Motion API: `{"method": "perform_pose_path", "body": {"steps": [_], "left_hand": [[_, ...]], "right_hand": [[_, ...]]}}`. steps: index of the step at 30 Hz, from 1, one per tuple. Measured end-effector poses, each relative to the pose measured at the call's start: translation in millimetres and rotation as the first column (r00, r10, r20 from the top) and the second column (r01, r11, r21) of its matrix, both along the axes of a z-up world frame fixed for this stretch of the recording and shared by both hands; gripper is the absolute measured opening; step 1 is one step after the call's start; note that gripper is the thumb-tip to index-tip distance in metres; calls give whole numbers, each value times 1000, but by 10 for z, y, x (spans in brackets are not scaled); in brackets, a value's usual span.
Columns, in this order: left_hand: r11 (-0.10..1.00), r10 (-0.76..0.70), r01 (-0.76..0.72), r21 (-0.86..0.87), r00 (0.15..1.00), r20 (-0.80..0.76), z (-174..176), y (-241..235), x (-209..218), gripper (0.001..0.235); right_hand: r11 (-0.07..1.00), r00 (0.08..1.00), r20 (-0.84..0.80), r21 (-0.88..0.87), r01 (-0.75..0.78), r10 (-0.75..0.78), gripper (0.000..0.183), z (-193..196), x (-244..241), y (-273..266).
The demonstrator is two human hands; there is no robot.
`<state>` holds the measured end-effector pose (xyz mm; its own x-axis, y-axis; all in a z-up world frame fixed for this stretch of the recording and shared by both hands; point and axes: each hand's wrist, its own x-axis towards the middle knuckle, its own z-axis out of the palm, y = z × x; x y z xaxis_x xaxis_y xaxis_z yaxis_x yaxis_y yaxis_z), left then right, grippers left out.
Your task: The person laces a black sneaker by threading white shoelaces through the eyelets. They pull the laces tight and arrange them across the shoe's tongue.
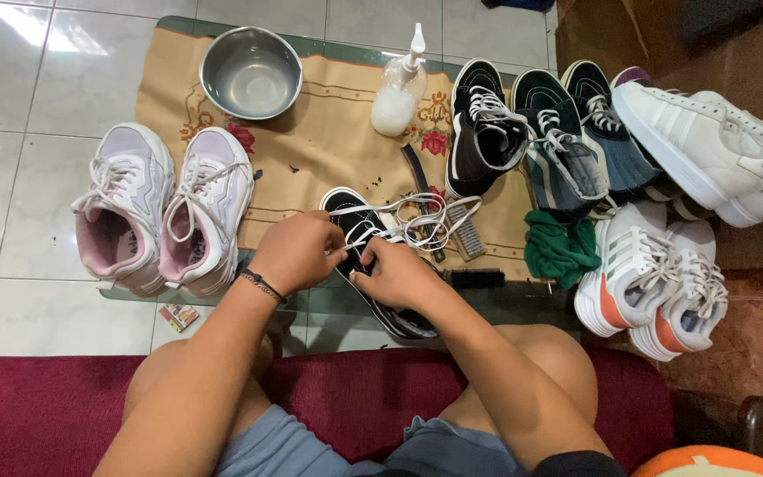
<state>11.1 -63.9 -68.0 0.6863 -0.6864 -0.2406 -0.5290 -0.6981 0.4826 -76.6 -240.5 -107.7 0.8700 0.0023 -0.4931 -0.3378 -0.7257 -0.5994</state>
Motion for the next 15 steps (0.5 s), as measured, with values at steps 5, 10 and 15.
{"method": "perform_pose_path", "body": {"steps": [5, 10, 15], "left_hand": [[998, -61, 62, 15, 997, -51, -45, -38, -21, 15], [1000, -26, 24, -15, 992, -120, 28, -75, -28, 17], [995, -95, 98, 22, 986, -136, 81, -63, -86, 19]], "right_hand": [[999, 997, -68, 12, -44, 45, 40, -102, 35, -80], [992, 991, -60, -13, -124, 123, 37, -196, 69, -146], [988, 988, -56, 66, -143, 147, 46, -56, 74, -196]]}}
